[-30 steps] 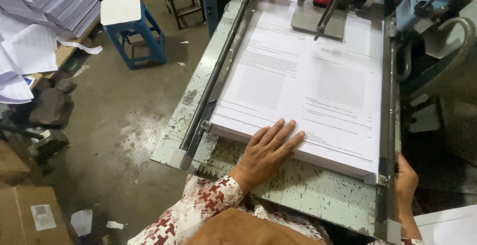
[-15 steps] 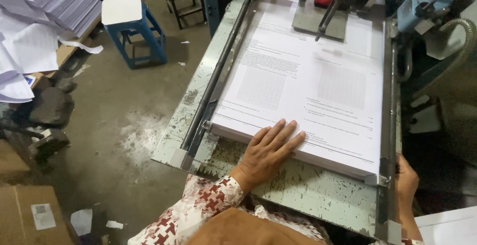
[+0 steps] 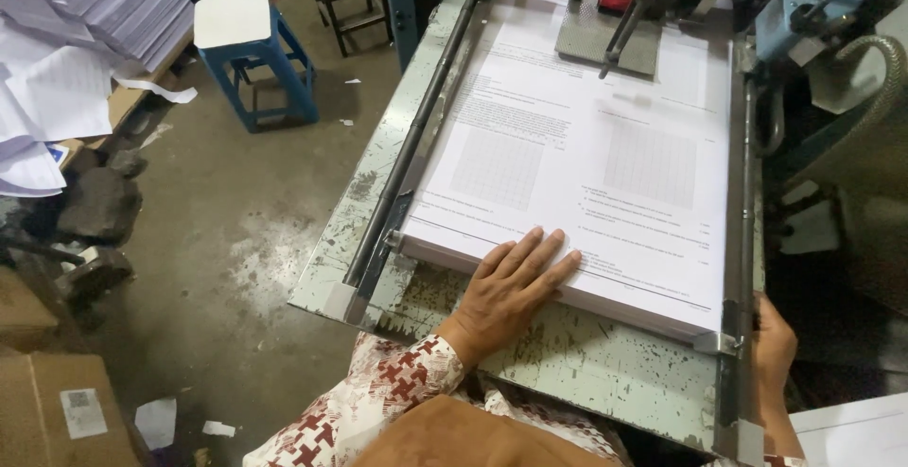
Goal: Aligning and squaring a stack of printed papers on the feed tray of a machine to ensure proper processing.
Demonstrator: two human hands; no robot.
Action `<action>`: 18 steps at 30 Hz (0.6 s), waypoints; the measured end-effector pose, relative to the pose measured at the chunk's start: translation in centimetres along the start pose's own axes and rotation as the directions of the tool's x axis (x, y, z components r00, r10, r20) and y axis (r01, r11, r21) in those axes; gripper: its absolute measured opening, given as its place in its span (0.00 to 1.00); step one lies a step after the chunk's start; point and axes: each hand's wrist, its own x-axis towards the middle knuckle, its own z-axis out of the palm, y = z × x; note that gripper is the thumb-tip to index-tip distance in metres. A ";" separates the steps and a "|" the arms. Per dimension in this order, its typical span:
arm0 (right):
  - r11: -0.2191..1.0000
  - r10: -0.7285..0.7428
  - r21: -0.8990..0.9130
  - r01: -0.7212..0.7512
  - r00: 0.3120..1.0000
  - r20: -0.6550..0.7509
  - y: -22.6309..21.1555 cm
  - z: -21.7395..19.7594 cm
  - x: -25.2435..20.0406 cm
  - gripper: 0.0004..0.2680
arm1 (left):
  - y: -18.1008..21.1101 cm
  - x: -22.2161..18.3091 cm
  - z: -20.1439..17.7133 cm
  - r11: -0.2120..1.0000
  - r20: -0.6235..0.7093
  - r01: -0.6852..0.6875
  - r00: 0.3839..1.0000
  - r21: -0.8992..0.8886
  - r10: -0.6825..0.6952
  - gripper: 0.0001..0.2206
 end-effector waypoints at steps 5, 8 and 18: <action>0.999 0.001 0.037 -0.001 1.000 0.007 -2.1 0.0 -0.3 0.12 | -0.1 -0.1 0.2 1.000 -0.023 -0.008 1.000 -0.019 0.008 0.30; 0.999 0.010 0.044 -0.011 1.000 0.009 -2.6 0.0 -0.4 0.12 | -0.1 -0.1 0.1 1.000 -0.029 -0.008 1.000 -0.026 0.007 0.31; 0.999 0.029 -0.034 -0.029 1.000 -0.002 -1.2 -0.1 -0.2 0.12 | 0.1 0.0 -0.1 1.000 -0.025 0.000 1.000 -0.019 -0.001 0.28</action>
